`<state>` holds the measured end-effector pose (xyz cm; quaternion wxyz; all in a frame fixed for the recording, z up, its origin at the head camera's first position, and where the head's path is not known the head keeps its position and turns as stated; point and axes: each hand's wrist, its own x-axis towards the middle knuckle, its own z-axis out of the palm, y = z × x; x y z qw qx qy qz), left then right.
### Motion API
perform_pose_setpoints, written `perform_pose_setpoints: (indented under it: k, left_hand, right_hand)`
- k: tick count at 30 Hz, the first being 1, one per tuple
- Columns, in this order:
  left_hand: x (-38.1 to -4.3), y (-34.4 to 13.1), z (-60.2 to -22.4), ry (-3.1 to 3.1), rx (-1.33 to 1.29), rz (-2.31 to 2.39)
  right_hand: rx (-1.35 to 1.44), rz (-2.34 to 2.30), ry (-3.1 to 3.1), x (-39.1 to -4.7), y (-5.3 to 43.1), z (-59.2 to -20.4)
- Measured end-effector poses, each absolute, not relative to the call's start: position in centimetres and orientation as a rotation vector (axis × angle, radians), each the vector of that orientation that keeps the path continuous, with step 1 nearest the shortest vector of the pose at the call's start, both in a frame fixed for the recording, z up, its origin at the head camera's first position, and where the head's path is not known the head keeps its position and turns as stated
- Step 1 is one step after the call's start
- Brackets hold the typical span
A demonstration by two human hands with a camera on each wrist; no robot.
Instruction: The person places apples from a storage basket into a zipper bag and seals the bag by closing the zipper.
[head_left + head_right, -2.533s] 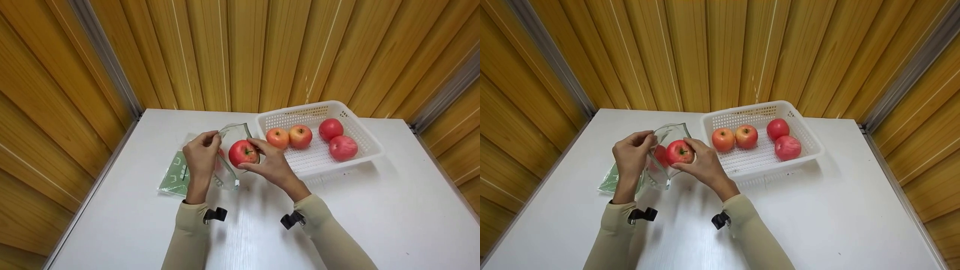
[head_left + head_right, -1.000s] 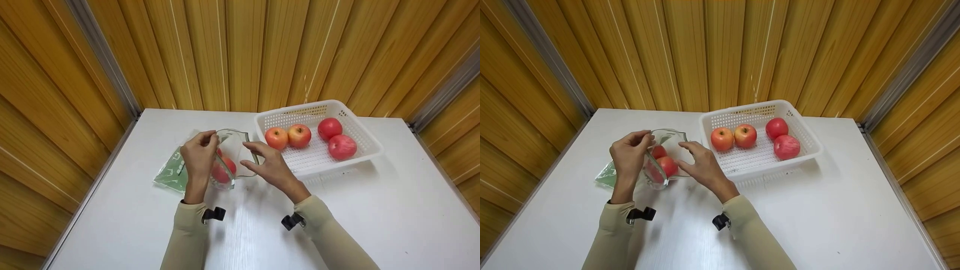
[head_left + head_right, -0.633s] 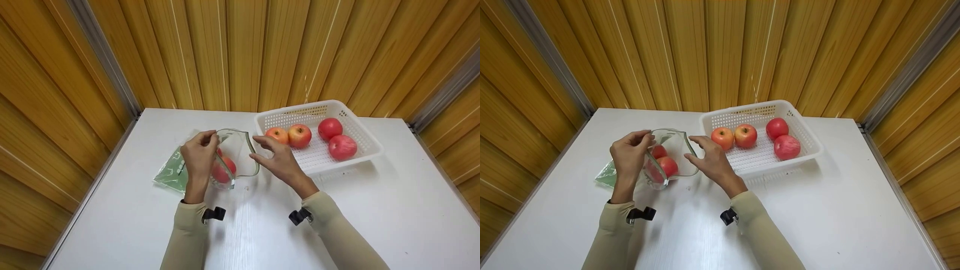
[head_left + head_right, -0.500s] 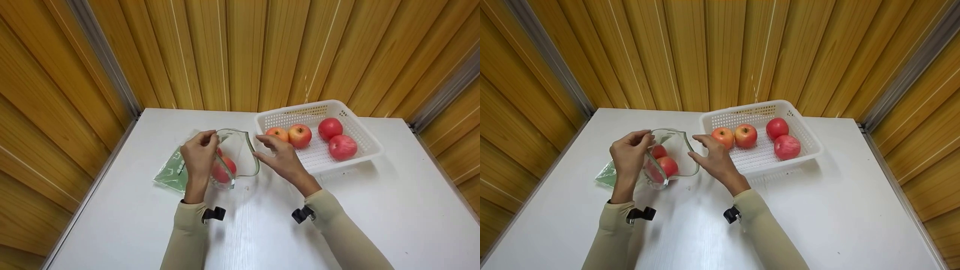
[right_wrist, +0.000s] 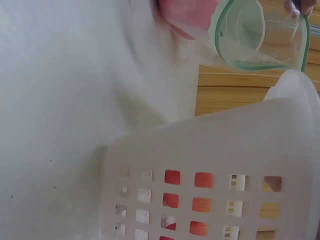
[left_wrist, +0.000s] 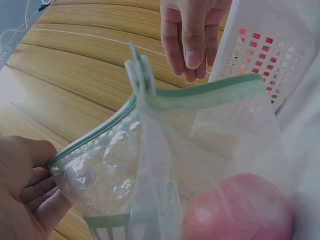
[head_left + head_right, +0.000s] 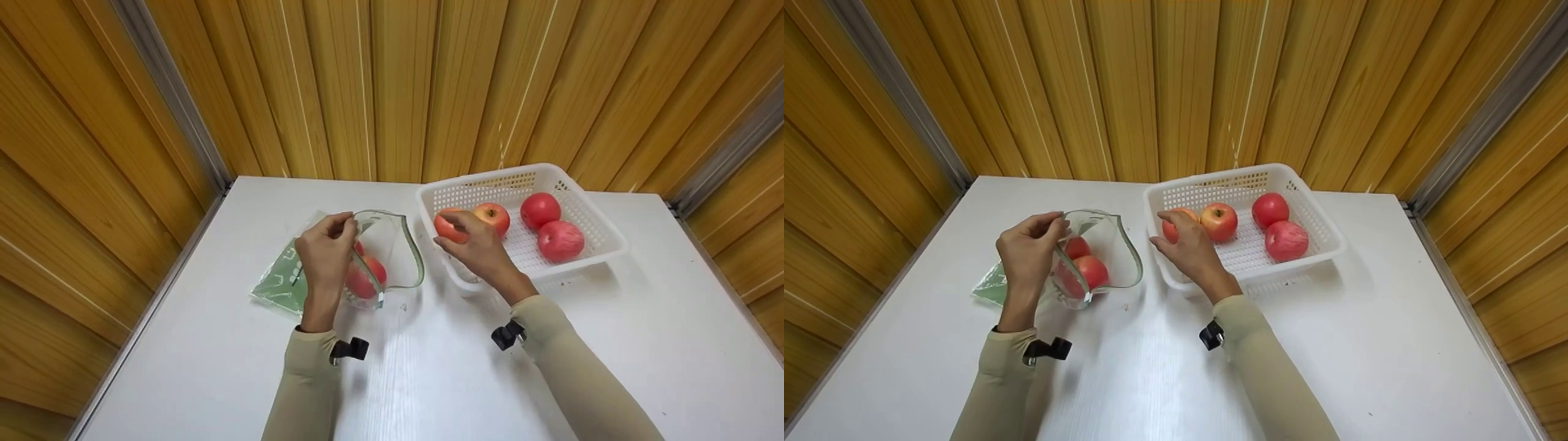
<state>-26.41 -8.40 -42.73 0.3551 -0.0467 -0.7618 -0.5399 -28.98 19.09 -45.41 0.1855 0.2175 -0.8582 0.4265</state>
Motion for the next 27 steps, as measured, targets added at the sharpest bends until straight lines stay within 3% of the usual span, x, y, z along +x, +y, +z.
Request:
perform_pose_setpoints:
  k: [27]
  left_hand:
    - [-26.4, -8.5, -42.7, -1.974, -0.108, -1.407]
  right_hand:
    - [0.426, 1.193, -2.696, -31.5, 20.8, -44.2]
